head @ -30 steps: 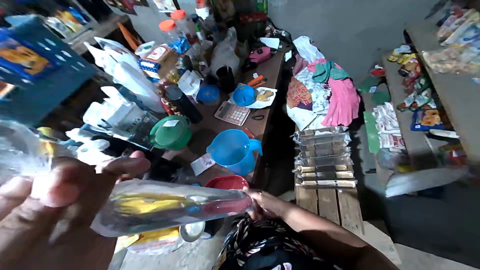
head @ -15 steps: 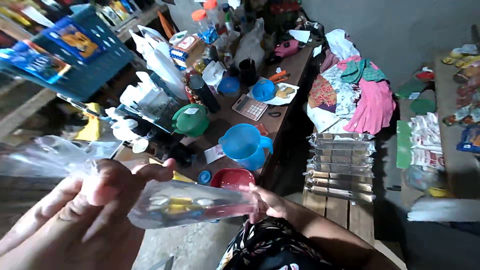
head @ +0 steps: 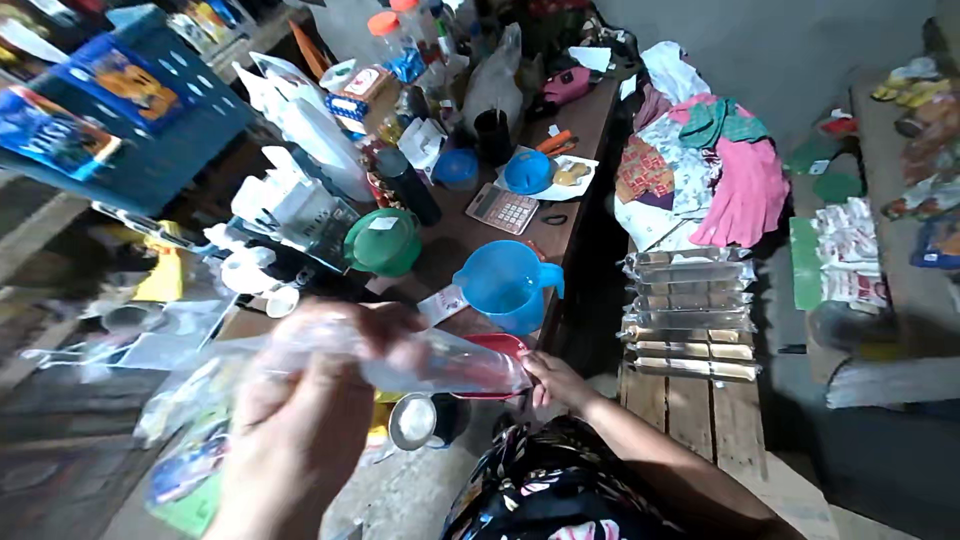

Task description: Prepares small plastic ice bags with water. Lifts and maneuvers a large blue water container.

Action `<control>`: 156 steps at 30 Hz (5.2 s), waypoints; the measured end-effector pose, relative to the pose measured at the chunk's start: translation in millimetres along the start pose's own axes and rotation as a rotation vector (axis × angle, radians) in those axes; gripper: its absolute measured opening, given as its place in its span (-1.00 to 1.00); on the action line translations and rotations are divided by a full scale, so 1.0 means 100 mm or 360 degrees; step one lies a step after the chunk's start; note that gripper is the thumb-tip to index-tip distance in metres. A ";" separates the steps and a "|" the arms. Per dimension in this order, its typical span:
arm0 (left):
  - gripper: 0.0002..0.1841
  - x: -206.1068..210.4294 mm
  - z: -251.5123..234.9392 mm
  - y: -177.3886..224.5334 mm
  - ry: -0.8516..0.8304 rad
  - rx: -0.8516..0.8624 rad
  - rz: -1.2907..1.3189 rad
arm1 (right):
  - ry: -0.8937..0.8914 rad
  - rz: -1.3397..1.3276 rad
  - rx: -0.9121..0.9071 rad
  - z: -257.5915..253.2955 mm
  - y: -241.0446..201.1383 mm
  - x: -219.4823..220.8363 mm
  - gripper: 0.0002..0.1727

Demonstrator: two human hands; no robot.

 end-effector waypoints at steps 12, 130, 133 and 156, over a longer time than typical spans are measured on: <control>-0.87 -0.14 0.16 -0.80 0.0003 -0.0087 -0.0416 | 0.0242 0.0179 -0.1185 0.61 -1.12 0.36 -0.59; -0.94 -0.23 0.47 -1.31 0.0194 0.0099 -0.0153 | 0.0064 0.0601 -0.0812 0.54 -1.60 0.32 -0.60; -0.93 -0.26 0.49 -1.34 0.0223 0.0042 -0.0045 | 0.0055 0.0807 -0.0805 0.55 -1.67 0.38 -0.62; -0.91 -0.56 0.42 -1.37 0.0080 0.0014 0.0260 | 0.0031 0.1510 -0.2673 0.71 -1.93 0.92 -0.89</control>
Point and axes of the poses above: each hand's wrist, its own z-axis away from the middle knuckle, its own x-axis out of the palm, y = z × x, the point moved 3 cm from there along -z, towards the middle knuckle, and after that the axes turned 11 degrees about y, right-handed, at the moved point
